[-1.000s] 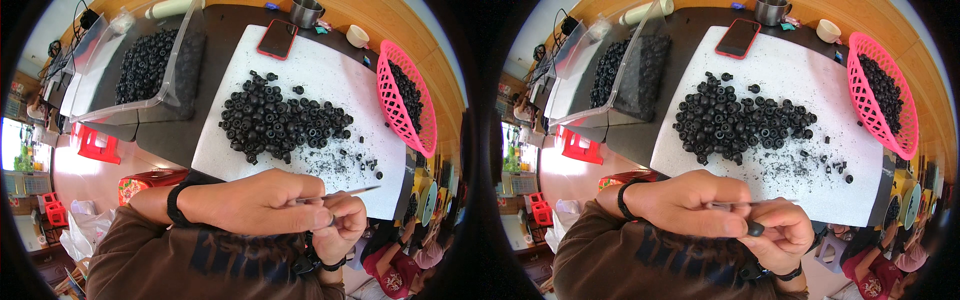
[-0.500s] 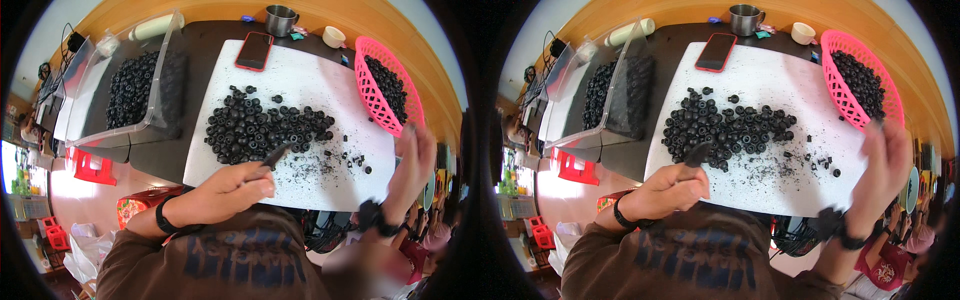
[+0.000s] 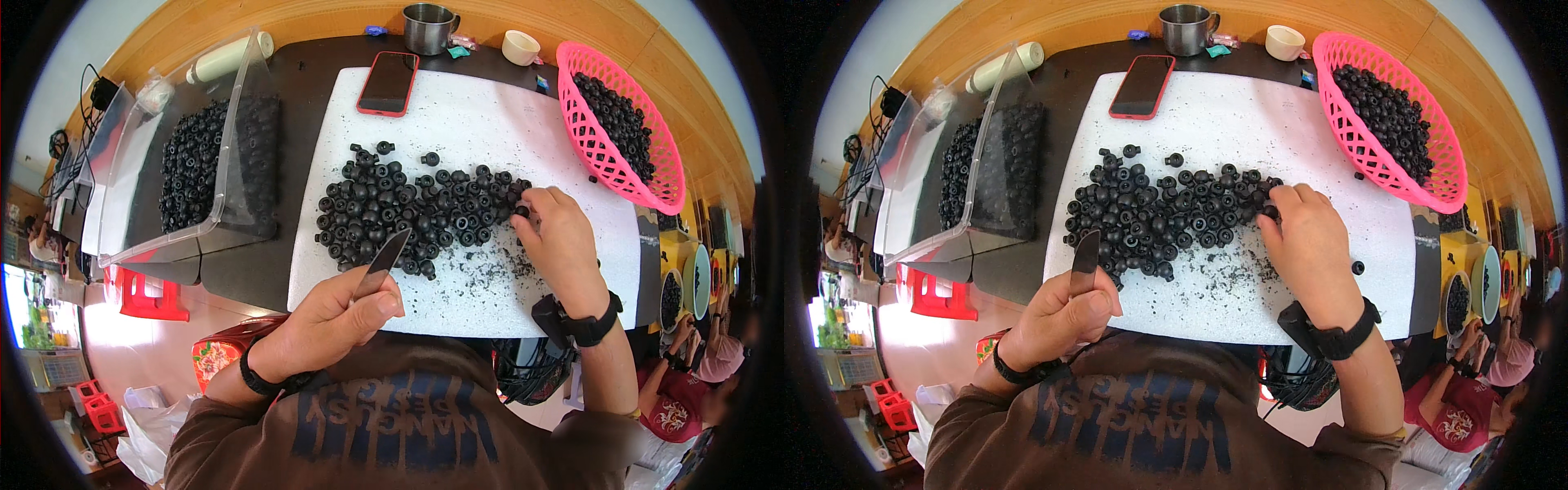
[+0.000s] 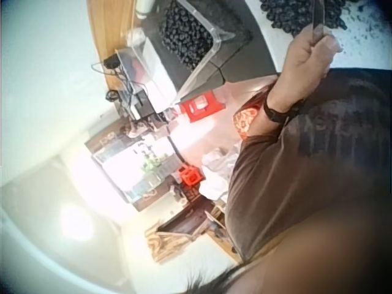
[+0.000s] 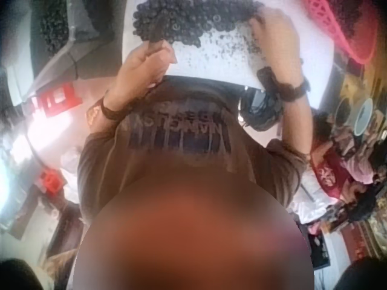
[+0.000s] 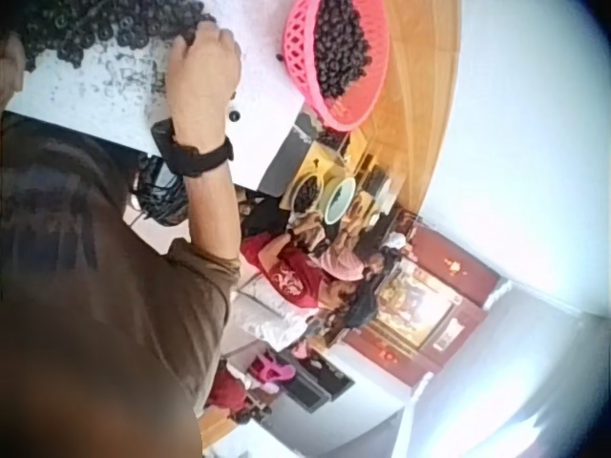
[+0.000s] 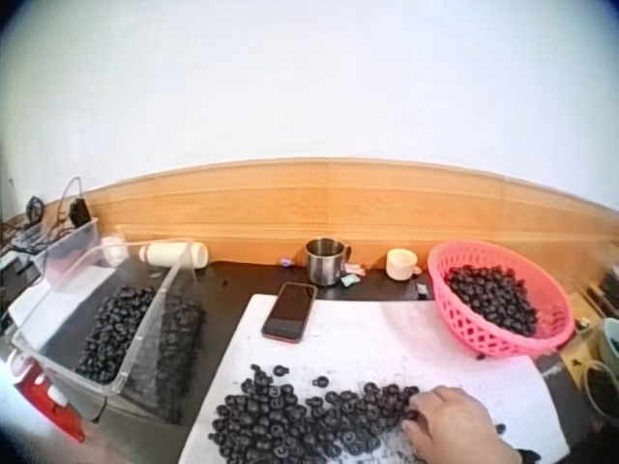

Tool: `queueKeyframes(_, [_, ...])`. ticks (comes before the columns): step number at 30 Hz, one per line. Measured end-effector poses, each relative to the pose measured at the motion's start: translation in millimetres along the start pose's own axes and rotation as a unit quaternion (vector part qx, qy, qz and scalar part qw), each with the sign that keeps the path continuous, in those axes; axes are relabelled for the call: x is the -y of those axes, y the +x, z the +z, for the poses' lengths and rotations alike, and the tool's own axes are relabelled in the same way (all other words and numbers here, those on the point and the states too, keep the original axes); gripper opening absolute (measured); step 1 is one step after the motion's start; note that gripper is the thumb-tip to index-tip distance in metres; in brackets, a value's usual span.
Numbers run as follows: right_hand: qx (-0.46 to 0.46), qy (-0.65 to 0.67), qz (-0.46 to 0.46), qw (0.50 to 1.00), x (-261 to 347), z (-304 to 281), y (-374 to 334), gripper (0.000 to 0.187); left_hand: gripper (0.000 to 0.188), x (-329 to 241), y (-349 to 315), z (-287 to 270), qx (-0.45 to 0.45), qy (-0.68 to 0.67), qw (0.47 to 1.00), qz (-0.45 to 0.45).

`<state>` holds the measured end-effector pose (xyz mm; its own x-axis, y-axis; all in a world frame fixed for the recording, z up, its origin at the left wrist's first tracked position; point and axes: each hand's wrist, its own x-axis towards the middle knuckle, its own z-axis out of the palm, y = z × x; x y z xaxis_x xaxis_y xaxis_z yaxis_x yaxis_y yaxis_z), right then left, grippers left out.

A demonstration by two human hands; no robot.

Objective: Using a small knife to trim excess material from small black plastic molded parts.

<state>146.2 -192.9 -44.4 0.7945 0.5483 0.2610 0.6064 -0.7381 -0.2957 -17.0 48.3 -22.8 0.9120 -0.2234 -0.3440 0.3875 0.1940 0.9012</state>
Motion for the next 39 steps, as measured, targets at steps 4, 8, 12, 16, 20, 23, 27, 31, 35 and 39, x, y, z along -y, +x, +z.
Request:
queueKeyframes(4, [0.030,0.042,0.010,0.999,-8.1,4.9,3.9,0.018,0.025,1.1,-2.5,1.7,-0.014,0.033,0.999,0.022])
queueKeyframes(8, [0.049,0.108,0.051,0.992,-3.4,0.2,4.9,0.019,0.023,0.4,-4.1,0.7,-0.030,0.025,0.999,0.018])
queueKeyframes(12, [0.015,0.260,0.085,0.962,16.8,-20.5,-6.9,0.019,0.021,-5.6,-3.4,1.4,-0.029,0.044,0.998,0.022])
queueKeyframes(16, [0.005,0.530,0.085,0.844,50.7,-37.7,-41.2,0.024,0.023,-13.4,7.8,10.7,0.013,0.098,0.993,0.070])
queueKeyframes(20, [-0.011,0.661,0.051,0.748,78.6,-32.4,-62.0,0.032,0.021,-17.3,17.5,25.5,0.087,0.070,0.990,0.082])
queueKeyframes(23, [-0.011,0.665,0.047,0.745,87.6,-26.9,-69.3,0.034,0.021,-18.3,17.2,29.6,0.133,0.070,0.986,0.073])
queueKeyframes(27, [-0.041,0.609,-0.013,0.792,87.2,-22.2,-73.3,0.037,0.021,-13.6,19.0,32.8,0.126,0.066,0.983,0.117])
queueKeyframes(31, [-0.029,0.664,0.023,0.747,90.4,-15.9,-76.8,0.039,0.020,-9.4,19.5,34.7,0.115,0.024,0.986,0.122])
queueKeyframes(35, [-0.026,0.717,0.051,0.694,94.2,-13.9,-78.2,0.037,0.017,-7.7,17.2,34.0,0.079,0.051,0.982,0.161])
queueKeyframes(39, [0.003,0.729,0.060,0.682,95.1,-11.2,-76.1,0.033,0.017,-3.6,19.9,34.4,0.061,0.102,0.974,0.195])
